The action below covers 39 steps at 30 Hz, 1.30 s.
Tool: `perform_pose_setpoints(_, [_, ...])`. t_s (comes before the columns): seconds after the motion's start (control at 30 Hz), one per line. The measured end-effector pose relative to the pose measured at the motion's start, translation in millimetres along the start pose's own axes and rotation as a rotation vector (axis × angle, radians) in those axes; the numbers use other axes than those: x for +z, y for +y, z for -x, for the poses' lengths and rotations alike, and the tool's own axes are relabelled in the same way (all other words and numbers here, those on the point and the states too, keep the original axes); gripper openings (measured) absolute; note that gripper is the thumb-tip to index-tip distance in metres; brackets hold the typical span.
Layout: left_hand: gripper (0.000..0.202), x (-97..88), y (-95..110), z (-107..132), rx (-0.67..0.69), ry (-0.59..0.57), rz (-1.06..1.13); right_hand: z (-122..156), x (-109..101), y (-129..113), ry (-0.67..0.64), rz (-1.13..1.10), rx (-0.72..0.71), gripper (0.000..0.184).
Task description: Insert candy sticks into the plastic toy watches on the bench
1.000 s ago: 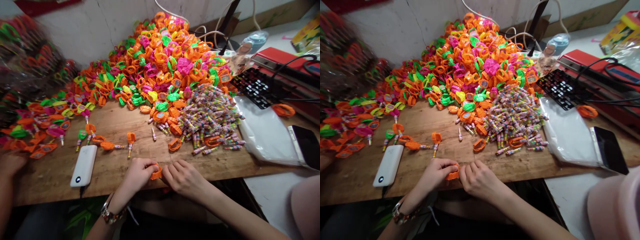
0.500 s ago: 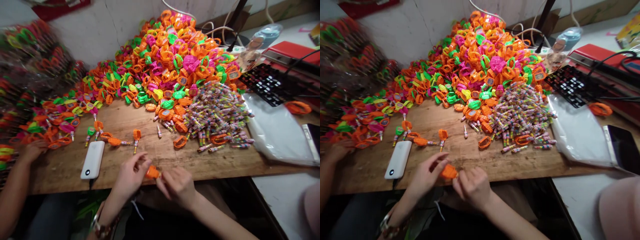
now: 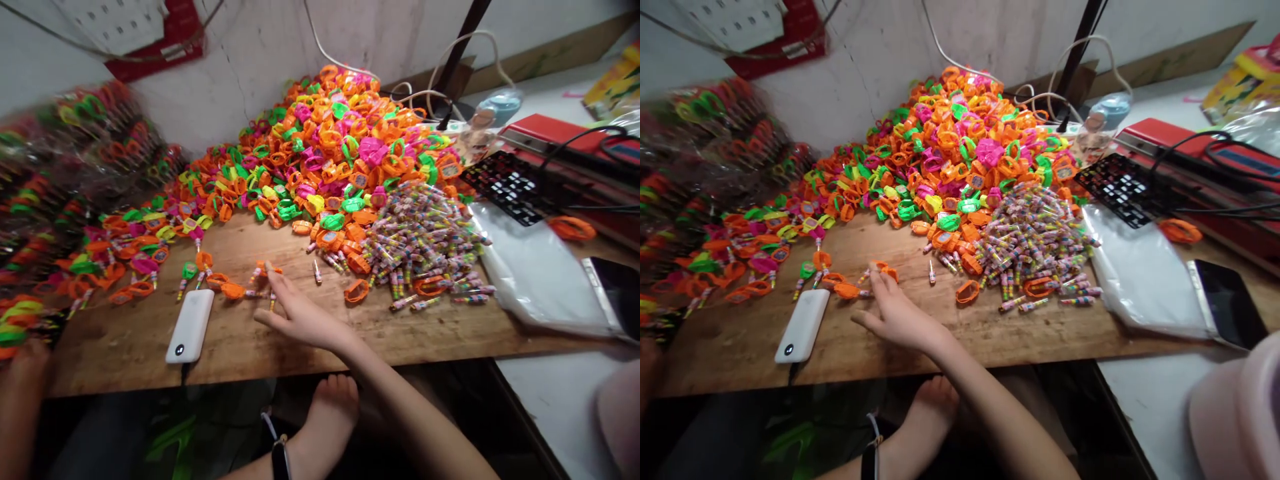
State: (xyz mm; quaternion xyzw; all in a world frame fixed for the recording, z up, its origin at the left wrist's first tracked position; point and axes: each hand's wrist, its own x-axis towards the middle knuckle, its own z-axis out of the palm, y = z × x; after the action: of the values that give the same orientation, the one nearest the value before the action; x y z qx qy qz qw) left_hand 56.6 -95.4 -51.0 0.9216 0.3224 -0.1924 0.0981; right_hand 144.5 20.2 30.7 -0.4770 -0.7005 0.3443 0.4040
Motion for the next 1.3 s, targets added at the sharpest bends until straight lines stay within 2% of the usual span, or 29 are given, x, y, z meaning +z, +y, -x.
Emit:
perform_pose_setpoints(0.07, [0.031, -20.3, -9, 6, -0.004, 0.034, 0.161, 19, -16, 7, 0.01, -0.036, -0.007, 0.058])
perform_pose_setpoints(0.1, [0.029, -32.2, -14, 9, -0.006, 0.074, 0.315, 32, -26, 13, 0.051, -0.052, 0.009, 0.051])
perform_pose_setpoints(0.17, [0.025, -55.8, -29, 11, -0.042, 0.163, 0.74, 62, -45, 28, 0.187, -0.059, 0.079, 0.039])
perform_pose_setpoints(0.23, [0.023, -74.5, -45, 5, -0.151, 0.172, 1.161, 89, -58, 45, 0.338, 0.014, 0.14, 0.028])
perform_pose_setpoints(0.3, [0.027, -85.6, -61, -7, -0.273, 0.162, 1.507, 109, -66, 59, 0.445, 0.119, 0.177, 0.024])
perform_pose_setpoints(0.37, [0.032, -90.3, -75, -22, -0.348, 0.209, 1.776, 121, -67, 69, 0.493, 0.22, 0.193, 0.024])
perform_pose_setpoints(0.47, [0.033, -91.7, -89, -39, -0.396, 0.332, 2.006, 118, -63, 74, 0.519, 0.39, 0.173, 0.027])
perform_pose_setpoints(0.53, [0.03, -91.9, -94, -47, -0.411, 0.393, 2.044, 101, -58, 74, 0.47, 0.549, 0.124, 0.033])
perform_pose_setpoints(0.6, [0.028, -91.8, -98, -52, -0.411, 0.462, 2.034, 73, -54, 75, 0.308, 0.717, 0.061, 0.038])
perform_pose_setpoints(0.67, [0.03, -90.8, -100, -55, -0.413, 0.526, 2.002, 40, -50, 80, 0.112, 0.828, 0.018, 0.035])
perform_pose_setpoints(0.77, [0.034, -87.4, -103, -58, -0.447, 0.617, 1.915, 0, -46, 91, 0.005, 0.843, -0.017, 0.02])
perform_pose_setpoints(0.87, [0.033, -84.1, -107, -57, -0.476, 0.725, 1.832, -15, -45, 101, -0.034, 0.808, -0.065, 0.013])
perform_pose_setpoints(0.97, [0.05, -84.5, -108, -54, -0.426, 0.766, 1.792, -11, -50, 105, -0.034, 0.749, -0.093, 0.014])
perform_pose_setpoints(1.07, [0.065, -90.5, -106, -52, -0.338, 0.698, 1.783, 3, -59, 98, 0.035, 0.639, -0.093, 0.021])
perform_pose_setpoints(1.2, [0.056, -103.9, -100, -49, -0.307, 0.595, 1.913, 31, -71, 65, 0.3, 0.168, 0.021, 0.021])
perform_pose_setpoints(1.3, [0.05, -111.4, -95, -50, -0.323, 0.587, 2.012, 50, -67, 40, 0.361, -0.008, 0.117, 0.023])
